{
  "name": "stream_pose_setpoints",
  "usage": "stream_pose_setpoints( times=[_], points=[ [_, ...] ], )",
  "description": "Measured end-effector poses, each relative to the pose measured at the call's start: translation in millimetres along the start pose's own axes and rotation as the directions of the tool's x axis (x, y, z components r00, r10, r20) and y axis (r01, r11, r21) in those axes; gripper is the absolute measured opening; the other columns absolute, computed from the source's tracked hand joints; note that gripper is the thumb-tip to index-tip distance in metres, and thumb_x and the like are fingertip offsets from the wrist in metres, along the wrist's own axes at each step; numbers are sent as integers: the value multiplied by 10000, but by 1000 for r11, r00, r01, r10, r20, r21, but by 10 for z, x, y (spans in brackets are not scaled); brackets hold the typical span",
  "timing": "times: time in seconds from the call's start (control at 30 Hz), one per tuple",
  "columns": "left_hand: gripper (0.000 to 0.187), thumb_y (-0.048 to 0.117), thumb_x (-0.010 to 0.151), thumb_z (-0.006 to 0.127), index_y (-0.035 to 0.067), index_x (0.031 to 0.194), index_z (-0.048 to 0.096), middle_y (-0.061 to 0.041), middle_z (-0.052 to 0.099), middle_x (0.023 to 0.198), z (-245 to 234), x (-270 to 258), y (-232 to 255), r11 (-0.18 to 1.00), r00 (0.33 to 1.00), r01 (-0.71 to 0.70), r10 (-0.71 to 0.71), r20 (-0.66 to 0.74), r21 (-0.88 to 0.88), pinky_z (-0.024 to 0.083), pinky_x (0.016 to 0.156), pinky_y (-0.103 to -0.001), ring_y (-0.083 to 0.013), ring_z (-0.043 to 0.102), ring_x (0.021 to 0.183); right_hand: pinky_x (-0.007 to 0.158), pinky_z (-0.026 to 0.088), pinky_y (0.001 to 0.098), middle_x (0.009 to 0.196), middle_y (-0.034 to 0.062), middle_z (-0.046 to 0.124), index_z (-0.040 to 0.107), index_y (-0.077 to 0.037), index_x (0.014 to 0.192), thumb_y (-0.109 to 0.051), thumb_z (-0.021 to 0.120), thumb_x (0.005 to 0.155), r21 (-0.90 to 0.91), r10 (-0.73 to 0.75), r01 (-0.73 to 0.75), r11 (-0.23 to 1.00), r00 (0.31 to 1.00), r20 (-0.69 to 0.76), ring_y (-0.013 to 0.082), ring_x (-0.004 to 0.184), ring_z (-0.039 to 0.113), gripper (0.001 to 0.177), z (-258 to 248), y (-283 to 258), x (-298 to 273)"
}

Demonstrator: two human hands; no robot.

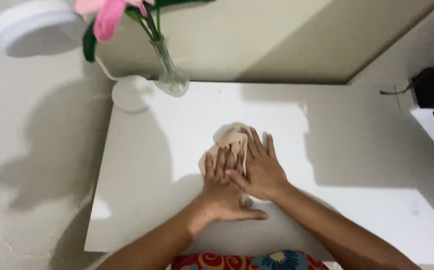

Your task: Wiping a white desk surface with a cleaning cloth.

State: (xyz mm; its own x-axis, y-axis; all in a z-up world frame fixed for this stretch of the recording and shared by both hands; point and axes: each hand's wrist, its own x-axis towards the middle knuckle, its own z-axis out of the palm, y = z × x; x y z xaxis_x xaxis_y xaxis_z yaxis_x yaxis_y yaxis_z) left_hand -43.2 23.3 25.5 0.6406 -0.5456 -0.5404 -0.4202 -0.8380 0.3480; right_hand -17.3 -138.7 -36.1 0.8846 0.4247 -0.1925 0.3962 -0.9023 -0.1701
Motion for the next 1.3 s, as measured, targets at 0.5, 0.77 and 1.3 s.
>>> stream_pose_setpoints(
  times=[0.5,0.77,1.3],
  points=[
    [1518,934,666,623,58,1621,-167,-317,-328,1624,227,9,-56,994,993,-98,95,-66,-41,-268,1075,-693,-512,-415,1436,1170,-48,650,1653,267,57,239,10,1597,-757,203,954,60,-23,30,998,992,-122,395,1535,-52,1001,180,5,62],
    [1425,983,620,532,136,1639,8,-243,-264,1672,-618,841,-225,983,985,168,-165,-45,78,-206,1153,-694,-458,-363,1496,1205,-1,673,1701,185,96,344,-30,1573,-780,176,935,106,160,-144,984,974,-159,341,1578,6,999,-296,359,886],
    [1455,1006,603,571,57,1621,147,-291,-173,1725,-419,1118,250,983,995,40,-56,86,177,-169,1160,-767,-513,-338,1545,1210,-1,694,1723,191,145,265,-51,1597,-721,108,1005,75,242,-231,970,944,-224,359,1599,36,908,-23,846,361]
  ],
)
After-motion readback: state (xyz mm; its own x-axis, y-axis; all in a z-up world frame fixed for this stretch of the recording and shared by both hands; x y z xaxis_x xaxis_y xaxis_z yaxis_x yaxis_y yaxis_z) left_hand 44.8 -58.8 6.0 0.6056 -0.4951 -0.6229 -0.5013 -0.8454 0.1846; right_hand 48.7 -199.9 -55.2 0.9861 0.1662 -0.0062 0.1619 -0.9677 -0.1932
